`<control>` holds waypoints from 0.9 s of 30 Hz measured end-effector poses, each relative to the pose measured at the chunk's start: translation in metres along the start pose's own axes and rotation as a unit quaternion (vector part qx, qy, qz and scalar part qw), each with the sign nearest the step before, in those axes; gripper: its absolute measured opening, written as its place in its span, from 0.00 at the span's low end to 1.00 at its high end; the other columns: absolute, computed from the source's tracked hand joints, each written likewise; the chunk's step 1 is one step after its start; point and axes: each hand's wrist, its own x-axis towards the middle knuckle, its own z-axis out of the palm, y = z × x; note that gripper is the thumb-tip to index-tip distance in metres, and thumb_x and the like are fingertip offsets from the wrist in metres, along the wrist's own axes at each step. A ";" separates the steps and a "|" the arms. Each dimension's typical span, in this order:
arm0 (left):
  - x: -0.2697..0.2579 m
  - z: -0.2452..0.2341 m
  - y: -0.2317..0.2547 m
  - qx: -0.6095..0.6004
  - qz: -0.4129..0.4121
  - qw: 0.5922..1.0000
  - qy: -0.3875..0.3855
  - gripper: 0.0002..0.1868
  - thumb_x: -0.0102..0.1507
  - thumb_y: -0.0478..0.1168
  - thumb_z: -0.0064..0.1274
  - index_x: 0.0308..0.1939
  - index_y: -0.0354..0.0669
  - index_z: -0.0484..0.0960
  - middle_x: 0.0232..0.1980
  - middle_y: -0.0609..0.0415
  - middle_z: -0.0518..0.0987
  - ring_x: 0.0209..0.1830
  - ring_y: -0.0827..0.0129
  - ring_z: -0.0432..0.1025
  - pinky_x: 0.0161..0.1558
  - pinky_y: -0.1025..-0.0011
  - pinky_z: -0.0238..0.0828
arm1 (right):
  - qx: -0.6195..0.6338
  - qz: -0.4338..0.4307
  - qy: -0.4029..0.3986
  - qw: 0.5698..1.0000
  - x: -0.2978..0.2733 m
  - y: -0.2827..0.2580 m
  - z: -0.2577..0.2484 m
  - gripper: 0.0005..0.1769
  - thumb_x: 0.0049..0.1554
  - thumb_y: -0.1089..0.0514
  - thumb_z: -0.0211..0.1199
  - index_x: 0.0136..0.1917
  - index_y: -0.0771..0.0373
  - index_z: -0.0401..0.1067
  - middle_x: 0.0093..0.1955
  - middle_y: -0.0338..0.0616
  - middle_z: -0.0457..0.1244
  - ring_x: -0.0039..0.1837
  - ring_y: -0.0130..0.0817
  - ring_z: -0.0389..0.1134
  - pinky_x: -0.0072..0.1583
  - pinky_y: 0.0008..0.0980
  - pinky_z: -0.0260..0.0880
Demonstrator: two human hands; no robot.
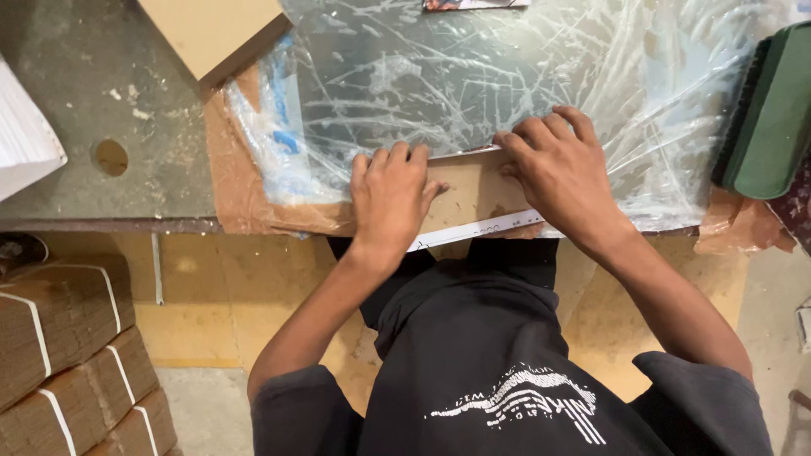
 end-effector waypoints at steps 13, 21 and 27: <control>-0.035 0.073 0.009 0.091 0.001 0.983 0.160 0.29 0.70 0.49 0.53 0.67 0.29 0.75 0.71 0.40 0.72 0.74 0.54 0.66 0.75 0.56 0.60 | -0.039 0.136 0.057 0.988 -0.021 -0.054 0.078 0.25 0.60 0.66 0.62 0.70 0.59 0.72 0.73 0.45 0.63 0.80 0.45 0.58 0.83 0.58 0.37; -0.042 0.067 0.000 -0.001 0.023 0.981 0.192 0.24 0.71 0.42 0.53 0.69 0.31 0.74 0.72 0.41 0.72 0.74 0.54 0.66 0.75 0.56 0.60 | 0.047 0.125 0.037 0.990 -0.019 -0.039 0.050 0.26 0.66 0.61 0.60 0.76 0.62 0.67 0.78 0.45 0.60 0.82 0.37 0.56 0.82 0.57 0.32; -0.039 0.050 0.002 -0.043 0.054 0.988 0.139 0.21 0.67 0.36 0.54 0.65 0.34 0.79 0.70 0.45 0.76 0.74 0.57 0.68 0.74 0.58 0.62 | 0.046 0.073 0.039 0.996 -0.041 -0.040 0.058 0.28 0.63 0.65 0.54 0.76 0.58 0.69 0.76 0.42 0.65 0.79 0.36 0.62 0.82 0.54 0.30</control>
